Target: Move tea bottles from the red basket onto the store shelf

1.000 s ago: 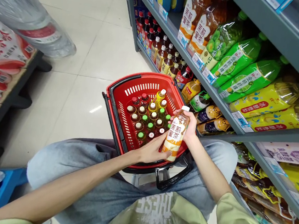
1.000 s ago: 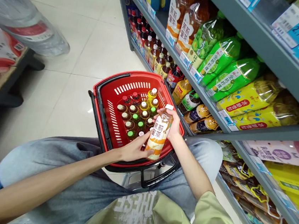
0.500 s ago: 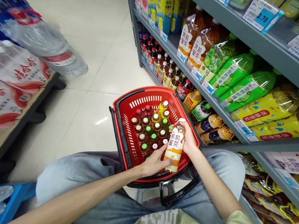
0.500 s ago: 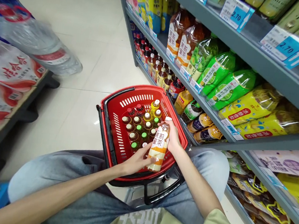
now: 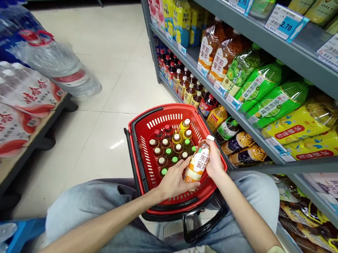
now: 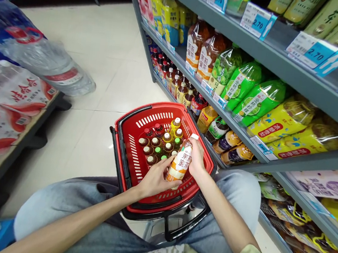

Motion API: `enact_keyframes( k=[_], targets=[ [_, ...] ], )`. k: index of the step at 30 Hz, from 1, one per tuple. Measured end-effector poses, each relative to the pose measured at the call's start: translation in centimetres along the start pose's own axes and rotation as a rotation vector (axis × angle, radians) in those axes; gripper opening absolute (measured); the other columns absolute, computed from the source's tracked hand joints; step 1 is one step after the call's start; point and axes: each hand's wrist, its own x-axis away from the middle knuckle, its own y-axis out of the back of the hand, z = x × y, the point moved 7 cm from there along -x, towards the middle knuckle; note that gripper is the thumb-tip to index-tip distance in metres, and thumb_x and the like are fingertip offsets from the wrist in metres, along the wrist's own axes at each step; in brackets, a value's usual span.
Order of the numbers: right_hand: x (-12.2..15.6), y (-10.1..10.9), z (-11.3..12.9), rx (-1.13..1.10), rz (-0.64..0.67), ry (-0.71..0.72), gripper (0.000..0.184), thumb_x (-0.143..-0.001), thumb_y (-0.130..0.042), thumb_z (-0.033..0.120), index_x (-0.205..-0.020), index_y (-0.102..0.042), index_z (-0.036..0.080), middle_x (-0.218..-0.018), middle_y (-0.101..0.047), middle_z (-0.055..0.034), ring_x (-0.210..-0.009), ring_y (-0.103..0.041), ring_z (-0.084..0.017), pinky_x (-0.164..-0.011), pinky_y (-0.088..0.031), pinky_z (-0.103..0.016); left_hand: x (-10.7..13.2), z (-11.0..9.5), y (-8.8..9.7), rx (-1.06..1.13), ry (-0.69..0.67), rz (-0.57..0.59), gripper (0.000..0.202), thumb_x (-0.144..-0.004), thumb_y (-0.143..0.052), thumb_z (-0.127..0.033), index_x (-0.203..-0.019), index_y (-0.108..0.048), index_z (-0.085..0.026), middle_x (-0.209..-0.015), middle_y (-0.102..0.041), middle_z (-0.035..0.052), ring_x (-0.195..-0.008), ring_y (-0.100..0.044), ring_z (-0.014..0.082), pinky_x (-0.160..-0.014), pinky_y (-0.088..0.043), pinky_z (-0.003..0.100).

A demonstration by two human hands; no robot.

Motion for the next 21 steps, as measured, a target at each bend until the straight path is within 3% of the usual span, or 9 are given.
enact_keyframes(
  k=[4, 10, 17, 21],
  targets=[
    [-0.4, -0.3, 0.7, -0.039, -0.02, -0.001, 0.018, -0.073, -0.075, 0.031, -0.079, -0.063, 0.019, -0.068, -0.07, 0.0017, -0.056, -0.064, -0.014, -0.053, -0.054, -0.024, -0.6, -0.2, 0.2, -0.076, -0.027, -0.003, 0.096, -0.075, -0.078, -0.057, -0.154, -0.039, -0.018, -0.115, -0.063, 0.012, -0.098, -0.064, 0.0282, -0.092, -0.052, 0.044],
    [-0.3, 0.0, 0.9, -0.075, 0.025, -0.133, 0.016, -0.08, -0.066, 0.034, -0.075, -0.06, 0.019, -0.061, -0.066, 0.0002, -0.053, -0.062, -0.015, -0.051, -0.054, -0.025, -0.9, -0.5, 0.8, -0.014, -0.076, -0.001, 0.071, -0.089, -0.062, -0.057, -0.148, -0.05, -0.019, -0.089, -0.06, 0.0023, -0.074, -0.058, 0.0173, -0.075, -0.049, 0.031],
    [-0.1, 1.9, -1.6, -0.017, 0.007, -0.24, 0.018, -0.082, -0.065, 0.036, -0.079, -0.064, 0.018, -0.061, -0.067, -0.0011, -0.048, -0.06, -0.015, -0.048, -0.053, -0.026, 0.1, 0.1, -0.7, 0.14, 0.027, 0.106, 0.064, -0.094, -0.056, -0.053, -0.146, -0.052, -0.016, -0.083, -0.066, 0.0003, -0.065, -0.056, 0.0135, -0.063, -0.045, 0.025],
    [-0.3, 1.3, -0.8, 0.024, -0.014, -0.165, 0.017, -0.078, -0.071, 0.033, -0.079, -0.065, 0.017, -0.063, -0.069, -0.0022, -0.049, -0.061, -0.015, -0.045, -0.052, -0.026, -0.3, -0.3, -0.4, 0.123, 0.058, 0.043, 0.058, -0.095, -0.055, -0.05, -0.143, -0.055, -0.018, -0.079, -0.066, -0.0011, -0.065, -0.058, 0.0142, -0.064, -0.045, 0.025]
  ],
)
